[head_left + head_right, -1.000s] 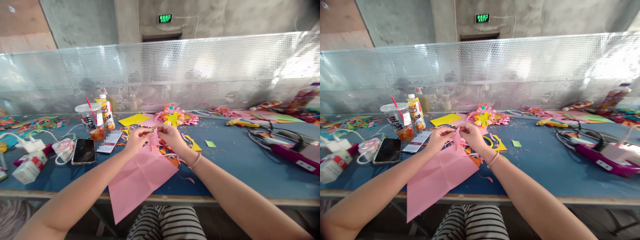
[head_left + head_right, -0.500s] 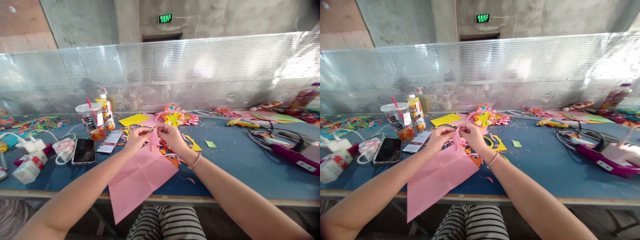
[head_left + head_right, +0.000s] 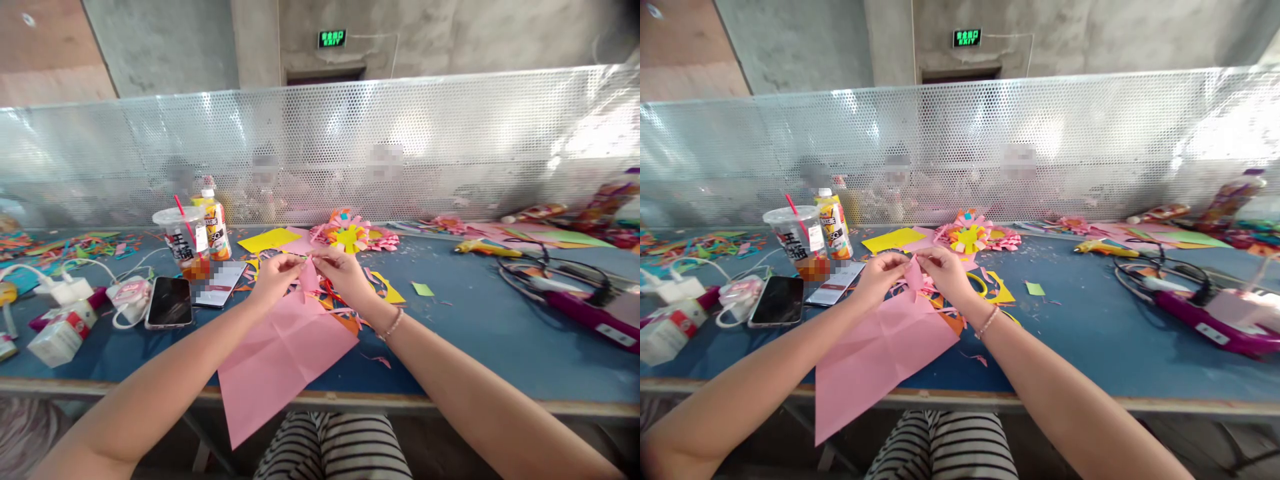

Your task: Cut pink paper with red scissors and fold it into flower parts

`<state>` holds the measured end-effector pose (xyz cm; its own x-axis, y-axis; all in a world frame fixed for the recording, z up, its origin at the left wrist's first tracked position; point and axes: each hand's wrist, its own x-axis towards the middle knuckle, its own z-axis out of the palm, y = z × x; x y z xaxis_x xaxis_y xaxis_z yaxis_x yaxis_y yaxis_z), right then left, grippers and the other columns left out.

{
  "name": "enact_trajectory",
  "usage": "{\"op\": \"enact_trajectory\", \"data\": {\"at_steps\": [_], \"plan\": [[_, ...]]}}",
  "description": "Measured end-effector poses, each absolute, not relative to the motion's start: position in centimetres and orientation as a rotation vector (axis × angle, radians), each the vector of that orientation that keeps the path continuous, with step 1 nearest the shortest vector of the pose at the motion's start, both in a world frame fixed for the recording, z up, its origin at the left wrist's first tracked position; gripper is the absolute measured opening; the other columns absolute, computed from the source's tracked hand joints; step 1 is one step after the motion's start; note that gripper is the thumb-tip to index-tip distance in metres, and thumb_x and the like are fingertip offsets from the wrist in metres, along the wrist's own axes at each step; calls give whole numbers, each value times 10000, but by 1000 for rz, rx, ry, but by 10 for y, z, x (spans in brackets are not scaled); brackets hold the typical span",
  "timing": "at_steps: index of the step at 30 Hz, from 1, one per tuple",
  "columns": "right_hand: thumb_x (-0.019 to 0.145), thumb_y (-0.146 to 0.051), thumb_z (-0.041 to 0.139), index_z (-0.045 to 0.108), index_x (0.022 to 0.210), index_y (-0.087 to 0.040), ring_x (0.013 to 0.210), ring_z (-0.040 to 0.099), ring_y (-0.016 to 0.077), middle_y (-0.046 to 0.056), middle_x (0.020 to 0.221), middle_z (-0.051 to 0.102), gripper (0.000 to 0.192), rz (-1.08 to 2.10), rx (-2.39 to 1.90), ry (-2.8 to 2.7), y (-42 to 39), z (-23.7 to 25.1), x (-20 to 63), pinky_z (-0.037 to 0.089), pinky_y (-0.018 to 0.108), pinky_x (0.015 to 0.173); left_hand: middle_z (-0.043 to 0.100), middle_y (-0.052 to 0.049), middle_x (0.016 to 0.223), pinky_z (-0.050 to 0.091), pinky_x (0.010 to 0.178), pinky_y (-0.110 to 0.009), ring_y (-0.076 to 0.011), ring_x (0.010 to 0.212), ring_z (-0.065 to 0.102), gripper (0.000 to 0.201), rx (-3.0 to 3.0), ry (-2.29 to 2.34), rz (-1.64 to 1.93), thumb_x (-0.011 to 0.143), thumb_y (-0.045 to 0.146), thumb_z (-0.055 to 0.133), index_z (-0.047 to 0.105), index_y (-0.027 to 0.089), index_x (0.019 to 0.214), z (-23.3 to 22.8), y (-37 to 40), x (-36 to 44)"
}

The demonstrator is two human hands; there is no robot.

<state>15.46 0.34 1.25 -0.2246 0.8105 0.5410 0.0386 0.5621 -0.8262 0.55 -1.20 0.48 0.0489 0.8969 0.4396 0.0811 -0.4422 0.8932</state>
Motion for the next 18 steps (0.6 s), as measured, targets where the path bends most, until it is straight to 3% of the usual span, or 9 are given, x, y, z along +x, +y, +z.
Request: {"op": "enact_trajectory", "data": {"at_steps": [3,7,18], "plan": [[747,-317,497,607,823,-172,629,511,102,20,736,567,197,790,-713,-1738,3,13,156,412,226,551,586,-20,682,410,560,-216,-96,593,519,201,1652,1007,1477,667,325,581,595,138,739,5,-12,6],[693,-317,572,591,762,-163,659,508,114,18,721,556,170,695,-722,-1792,5,12,155,405,235,581,549,-1,631,374,511,-197,-81,550,483,162,1683,1013,1468,668,290,572,579,134,713,3,-11,6],[714,-306,539,548,683,-160,521,399,69,-30,589,470,149,882,-705,-1703,8,7,157,317,204,482,533,0,648,438,535,-227,-89,561,509,232,1606,933,1271,631,340,616,553,134,716,7,-15,9]]}}
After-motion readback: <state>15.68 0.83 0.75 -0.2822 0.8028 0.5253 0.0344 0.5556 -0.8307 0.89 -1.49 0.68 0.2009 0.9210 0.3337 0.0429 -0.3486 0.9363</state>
